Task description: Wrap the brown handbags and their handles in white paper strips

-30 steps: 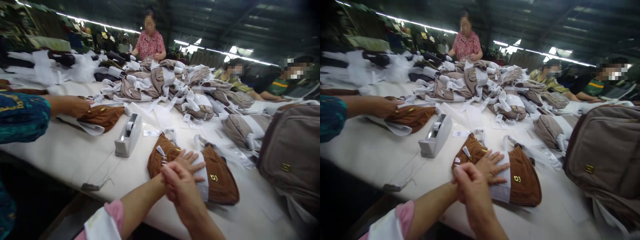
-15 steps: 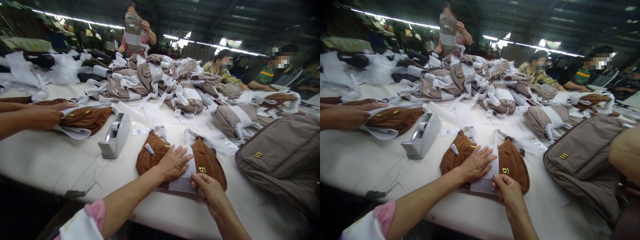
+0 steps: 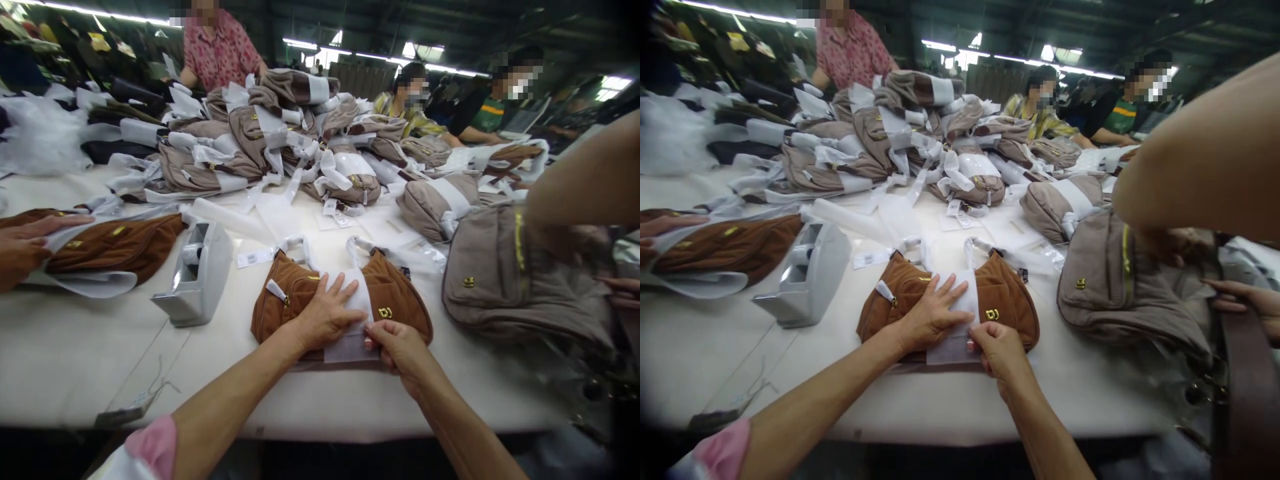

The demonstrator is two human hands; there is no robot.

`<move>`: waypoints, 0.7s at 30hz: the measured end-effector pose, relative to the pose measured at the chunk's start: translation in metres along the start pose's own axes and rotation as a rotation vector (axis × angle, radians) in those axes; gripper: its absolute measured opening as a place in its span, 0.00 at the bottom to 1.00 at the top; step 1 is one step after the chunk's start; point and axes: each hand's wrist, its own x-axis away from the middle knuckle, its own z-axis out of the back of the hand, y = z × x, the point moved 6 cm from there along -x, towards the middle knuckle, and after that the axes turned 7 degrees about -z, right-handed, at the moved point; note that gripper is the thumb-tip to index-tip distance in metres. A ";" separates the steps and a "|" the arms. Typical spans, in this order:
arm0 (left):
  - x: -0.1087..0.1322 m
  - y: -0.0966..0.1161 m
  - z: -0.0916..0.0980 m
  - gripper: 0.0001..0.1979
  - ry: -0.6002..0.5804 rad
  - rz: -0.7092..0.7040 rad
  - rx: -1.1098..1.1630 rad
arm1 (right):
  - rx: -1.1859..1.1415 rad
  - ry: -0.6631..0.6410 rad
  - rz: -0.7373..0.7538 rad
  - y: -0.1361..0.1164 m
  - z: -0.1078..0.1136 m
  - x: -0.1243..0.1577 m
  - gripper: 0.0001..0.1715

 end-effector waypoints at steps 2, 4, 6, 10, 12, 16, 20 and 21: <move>0.000 0.000 0.000 0.17 0.013 -0.005 0.002 | 0.024 -0.024 -0.004 -0.003 0.001 0.004 0.17; 0.000 0.001 0.001 0.16 0.027 -0.016 -0.006 | 0.045 -0.036 -0.013 -0.008 0.001 0.010 0.15; 0.000 0.002 0.002 0.15 0.038 -0.026 -0.018 | 0.069 -0.044 -0.034 -0.011 0.001 0.014 0.13; 0.000 0.002 0.002 0.14 0.053 -0.033 -0.039 | 0.110 -0.015 -0.057 -0.014 0.001 0.017 0.10; 0.001 0.002 0.001 0.14 0.058 -0.039 -0.042 | 0.125 0.035 -0.035 -0.012 0.002 0.015 0.10; 0.001 0.002 0.000 0.13 0.063 -0.051 -0.039 | 0.163 0.150 0.042 -0.004 0.005 0.011 0.13; 0.001 0.003 0.000 0.14 0.043 -0.065 -0.039 | 0.249 0.239 0.105 0.005 0.009 0.011 0.16; 0.000 0.003 0.000 0.15 0.035 -0.068 -0.039 | 0.280 0.259 0.115 0.008 0.010 0.012 0.16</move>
